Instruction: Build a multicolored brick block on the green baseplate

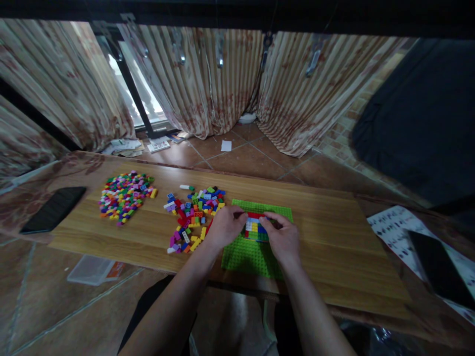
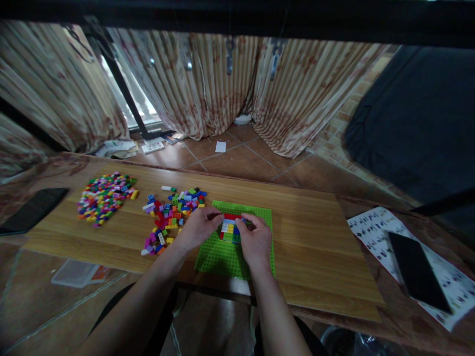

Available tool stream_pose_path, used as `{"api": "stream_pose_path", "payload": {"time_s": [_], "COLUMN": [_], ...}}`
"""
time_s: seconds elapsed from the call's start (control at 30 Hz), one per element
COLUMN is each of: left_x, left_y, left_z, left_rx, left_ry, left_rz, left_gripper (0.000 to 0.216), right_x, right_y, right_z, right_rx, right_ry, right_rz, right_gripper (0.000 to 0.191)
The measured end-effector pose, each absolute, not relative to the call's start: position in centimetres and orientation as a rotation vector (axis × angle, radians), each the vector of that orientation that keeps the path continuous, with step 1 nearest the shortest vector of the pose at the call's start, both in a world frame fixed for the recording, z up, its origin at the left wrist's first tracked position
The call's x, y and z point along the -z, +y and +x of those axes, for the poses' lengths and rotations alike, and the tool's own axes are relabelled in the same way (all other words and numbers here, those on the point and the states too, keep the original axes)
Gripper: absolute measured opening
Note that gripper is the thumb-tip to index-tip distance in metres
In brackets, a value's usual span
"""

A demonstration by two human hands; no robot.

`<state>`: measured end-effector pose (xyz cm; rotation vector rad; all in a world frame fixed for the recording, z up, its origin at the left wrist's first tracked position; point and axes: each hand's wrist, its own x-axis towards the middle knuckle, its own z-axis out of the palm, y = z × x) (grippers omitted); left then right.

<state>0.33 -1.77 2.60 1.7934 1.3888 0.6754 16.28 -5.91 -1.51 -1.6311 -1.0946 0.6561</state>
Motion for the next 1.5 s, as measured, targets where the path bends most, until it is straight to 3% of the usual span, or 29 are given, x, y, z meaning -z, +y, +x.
{"api": "stream_pose_path", "payload": {"time_s": [0.4, 0.6, 1.03, 1.5], "left_x": [-2.3, -2.4, -3.0, -3.1], "left_y": [-2.2, -2.0, -2.7, -3.0], "left_z": [0.3, 0.0, 1.4, 0.4], "left_rx": [-0.719, -0.698, -0.599, -0.717], "left_ry": [1.373, 1.397, 1.643, 1.571], "left_rz": [1.858, 1.838, 1.740, 1.788], "left_gripper": [0.022, 0.031, 0.030, 0.031], "right_x": [1.2, 0.2, 0.8, 1.2], "right_y": [-5.6, -5.7, -5.8, -5.8], "right_z": [16.3, 16.6, 16.9, 17.3], "right_rx": [-0.745, -0.869, -0.837, -0.800], "right_ry": [-1.021, -0.843, -0.859, -0.810], "right_rz": [-1.676, -1.534, -1.587, -1.568], "right_gripper": [0.038, 0.038, 0.042, 0.040]}}
